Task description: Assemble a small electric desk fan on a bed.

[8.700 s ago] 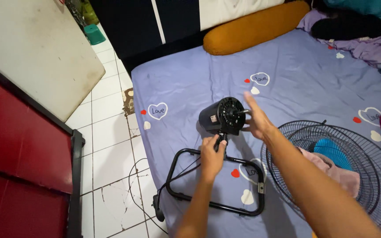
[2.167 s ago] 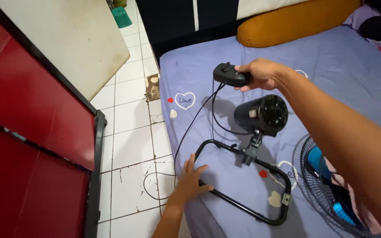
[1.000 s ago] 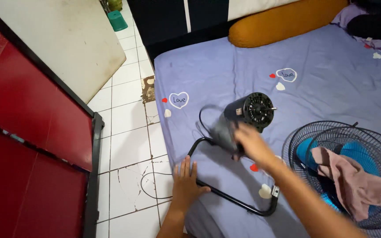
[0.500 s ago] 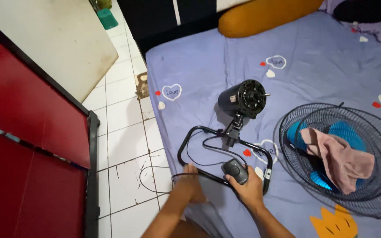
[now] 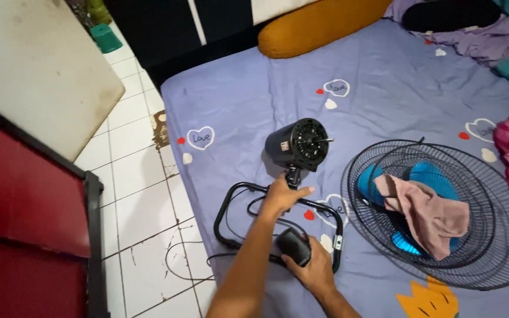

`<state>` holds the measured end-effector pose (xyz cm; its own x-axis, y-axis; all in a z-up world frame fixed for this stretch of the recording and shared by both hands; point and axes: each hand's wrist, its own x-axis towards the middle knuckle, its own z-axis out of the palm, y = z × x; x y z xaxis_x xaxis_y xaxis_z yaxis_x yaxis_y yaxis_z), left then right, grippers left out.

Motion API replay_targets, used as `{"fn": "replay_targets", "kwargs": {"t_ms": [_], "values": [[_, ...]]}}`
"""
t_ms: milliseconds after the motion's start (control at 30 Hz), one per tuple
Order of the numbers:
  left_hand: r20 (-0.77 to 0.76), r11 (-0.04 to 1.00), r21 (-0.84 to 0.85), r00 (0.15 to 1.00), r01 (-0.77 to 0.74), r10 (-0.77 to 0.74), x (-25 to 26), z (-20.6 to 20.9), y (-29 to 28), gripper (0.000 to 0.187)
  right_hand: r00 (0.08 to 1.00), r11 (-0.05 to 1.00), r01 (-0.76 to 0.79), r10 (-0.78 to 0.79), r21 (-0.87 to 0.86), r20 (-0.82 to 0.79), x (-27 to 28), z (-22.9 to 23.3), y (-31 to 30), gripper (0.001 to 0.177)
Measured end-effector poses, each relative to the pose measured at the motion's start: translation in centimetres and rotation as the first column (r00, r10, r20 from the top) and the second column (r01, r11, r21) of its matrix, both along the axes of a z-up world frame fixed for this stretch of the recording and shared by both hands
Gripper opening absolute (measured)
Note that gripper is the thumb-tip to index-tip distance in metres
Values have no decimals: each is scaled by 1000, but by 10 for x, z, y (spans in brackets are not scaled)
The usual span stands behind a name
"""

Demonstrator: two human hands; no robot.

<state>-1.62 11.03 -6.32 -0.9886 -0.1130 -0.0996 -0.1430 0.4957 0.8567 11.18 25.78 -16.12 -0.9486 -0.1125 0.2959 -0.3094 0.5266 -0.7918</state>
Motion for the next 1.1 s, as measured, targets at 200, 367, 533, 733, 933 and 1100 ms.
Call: {"fn": "replay_targets", "kwargs": {"t_ms": [200, 367, 533, 733, 933, 1100], "values": [[-41, 940, 290, 979, -180, 200, -24, -67, 5, 50, 999, 1000, -8, 7, 26, 42, -1, 25, -4, 63], [-108, 911, 28, 905, -411, 412, -20, -65, -23, 44, 984, 985, 170, -170, -7, -44, 5, 61, 7, 61], [-123, 830, -1, 824, -558, 553, -1, -77, -33, 41, 828, 883, 469, -449, 24, 337, -6, 43, 23, 66], [-221, 833, -18, 815, -553, 536, 2, -68, -23, 42, 814, 855, 517, -475, -42, 335, -53, -2, 50, 82], [-212, 837, 15, 816, -547, 537, 9, -71, -24, 44, 879, 908, 393, -417, 143, 232, -98, 6, 46, 87], [-76, 818, -38, 818, -574, 570, 7, -68, -22, 42, 805, 890, 386, -453, 243, 382, -100, 27, 35, 81]]}}
